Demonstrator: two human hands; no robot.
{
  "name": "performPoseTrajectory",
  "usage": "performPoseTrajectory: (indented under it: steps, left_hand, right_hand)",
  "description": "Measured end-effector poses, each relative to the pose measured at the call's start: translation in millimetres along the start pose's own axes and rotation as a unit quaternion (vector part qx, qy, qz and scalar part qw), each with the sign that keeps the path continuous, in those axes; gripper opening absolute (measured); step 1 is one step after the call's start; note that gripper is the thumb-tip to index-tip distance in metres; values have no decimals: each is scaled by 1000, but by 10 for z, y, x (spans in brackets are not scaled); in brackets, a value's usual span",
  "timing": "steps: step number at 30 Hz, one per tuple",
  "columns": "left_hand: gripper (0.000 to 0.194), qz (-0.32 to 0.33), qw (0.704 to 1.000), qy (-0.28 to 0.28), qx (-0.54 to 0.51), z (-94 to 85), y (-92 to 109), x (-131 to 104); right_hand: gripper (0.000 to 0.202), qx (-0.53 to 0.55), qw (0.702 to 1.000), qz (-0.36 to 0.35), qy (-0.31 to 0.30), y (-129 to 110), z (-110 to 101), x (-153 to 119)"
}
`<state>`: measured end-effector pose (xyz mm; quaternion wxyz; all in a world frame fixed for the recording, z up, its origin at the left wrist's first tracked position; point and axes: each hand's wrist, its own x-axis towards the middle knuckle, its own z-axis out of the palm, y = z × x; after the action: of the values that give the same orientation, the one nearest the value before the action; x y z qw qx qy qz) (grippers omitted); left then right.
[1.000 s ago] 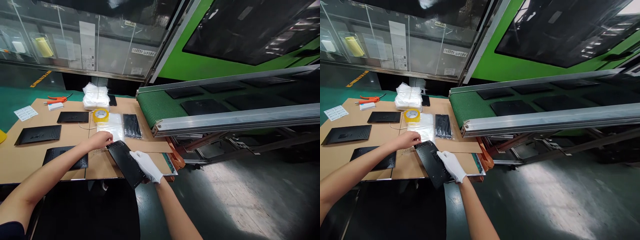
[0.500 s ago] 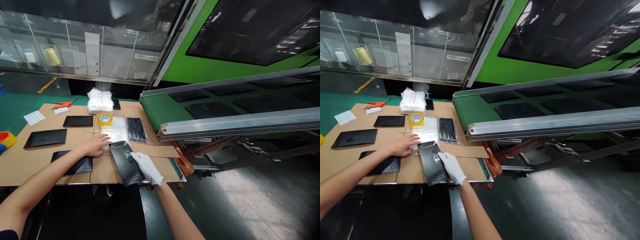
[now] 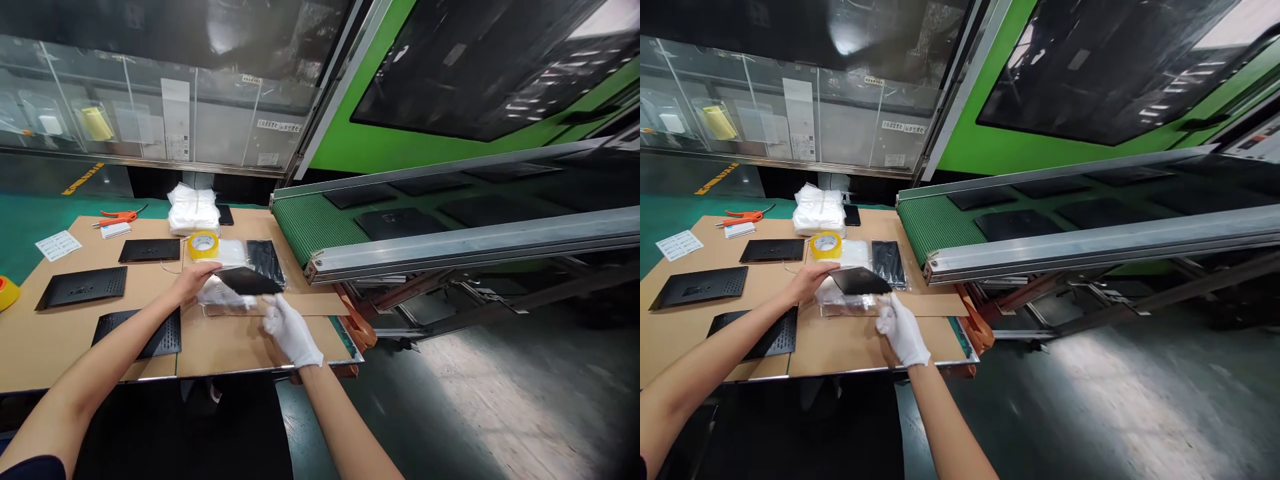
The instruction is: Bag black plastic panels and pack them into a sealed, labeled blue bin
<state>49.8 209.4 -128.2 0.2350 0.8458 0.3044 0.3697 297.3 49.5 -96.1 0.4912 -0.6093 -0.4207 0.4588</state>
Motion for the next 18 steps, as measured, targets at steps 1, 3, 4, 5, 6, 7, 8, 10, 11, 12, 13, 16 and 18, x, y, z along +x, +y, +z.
performPoseTrajectory:
  steps: [1,3,4,5,6,7,8,10,11,12,13,16,18]
  left_hand:
    - [31,-33,999,18,-11,-27,13,50]
    - [31,-91,994,53,-27,-98,52,174]
    - [31,-112,991,72,-33,-140,75,246]
    - [32,-127,987,92,-37,-186,101,320]
    - [34,-136,983,112,-42,-235,131,393]
    - [37,-140,980,132,-46,-288,167,461]
    - [40,-140,977,151,-51,-345,211,519]
    - [44,-127,974,174,-62,-476,336,597]
    - [46,-119,974,179,-67,-545,417,614]
    - [46,-112,975,181,-70,-614,508,616]
    - [46,-106,975,180,-73,-676,608,603]
    - [45,-96,975,167,-110,-784,922,496]
    - [46,-94,972,143,-162,-763,1111,382]
  right_hand:
    - [58,37,999,23,-1,17,-36,-31]
    - [57,115,991,62,2,48,-101,-94]
    - [56,145,987,77,2,60,-126,-122]
    - [56,163,983,84,2,68,-146,-146]
    - [56,169,982,85,4,72,-160,-166]
    - [56,169,982,81,6,70,-172,-182]
    - [57,168,983,76,7,62,-183,-195]
    - [58,163,985,62,7,26,-208,-212]
    - [58,156,986,54,5,-4,-224,-214]
    - [58,145,989,43,2,-44,-241,-209]
    - [58,130,991,27,4,-96,-256,-196]
    - [55,70,995,-66,39,-338,-271,-109]
    - [63,42,985,-153,65,-569,-241,-35]
